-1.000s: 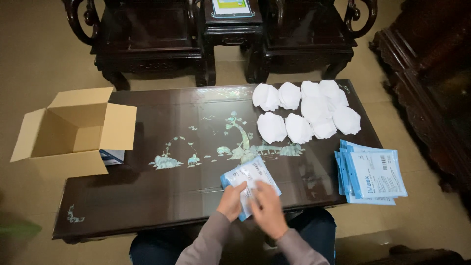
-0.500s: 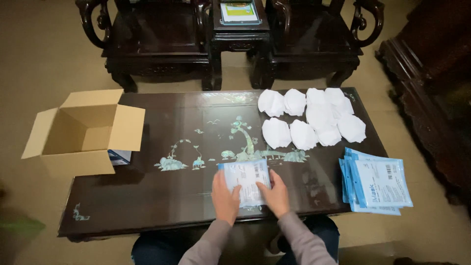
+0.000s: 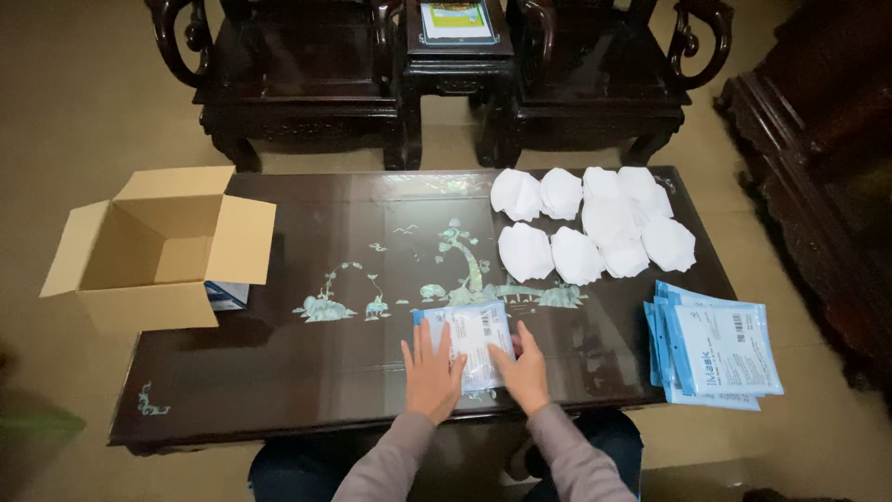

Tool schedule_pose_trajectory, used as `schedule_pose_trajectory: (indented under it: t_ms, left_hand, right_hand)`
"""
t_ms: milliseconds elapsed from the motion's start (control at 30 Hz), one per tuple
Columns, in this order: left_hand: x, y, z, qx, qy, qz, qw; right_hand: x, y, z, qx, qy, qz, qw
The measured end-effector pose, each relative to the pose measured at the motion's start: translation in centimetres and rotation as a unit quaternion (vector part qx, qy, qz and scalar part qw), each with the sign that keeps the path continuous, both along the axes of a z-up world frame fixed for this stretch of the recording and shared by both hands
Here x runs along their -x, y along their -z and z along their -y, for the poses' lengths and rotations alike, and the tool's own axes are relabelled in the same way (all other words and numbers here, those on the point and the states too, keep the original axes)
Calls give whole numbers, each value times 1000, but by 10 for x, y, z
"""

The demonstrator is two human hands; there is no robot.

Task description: Packaging face masks into individual plastic pouches and placing them in a cardboard box.

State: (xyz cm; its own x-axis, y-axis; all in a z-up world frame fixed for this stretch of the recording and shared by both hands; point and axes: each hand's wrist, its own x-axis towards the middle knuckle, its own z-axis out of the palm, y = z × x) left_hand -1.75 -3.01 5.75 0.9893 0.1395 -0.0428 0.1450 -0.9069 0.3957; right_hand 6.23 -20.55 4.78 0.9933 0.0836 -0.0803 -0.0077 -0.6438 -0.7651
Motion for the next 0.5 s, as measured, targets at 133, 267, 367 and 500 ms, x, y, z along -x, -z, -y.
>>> schedule_pose_trajectory:
  t_ms: [133,267,367,500]
  left_hand:
    - [-3,4,-5,189,-82,44,978]
    - [-1,10,-8,204,-153,77,964]
    - [-7,-29,-13,440,-256,60,859]
    - [-12,23,-13,632,-435,49,639]
  right_hand:
    - [-12,-12,2,-223,102,-227,942]
    - [-17,21,7,-377,75,-268,883]
    - [-7,-11,1,-363,121,-282,880]
    - [-4,-3,1,-428,111,-269,855]
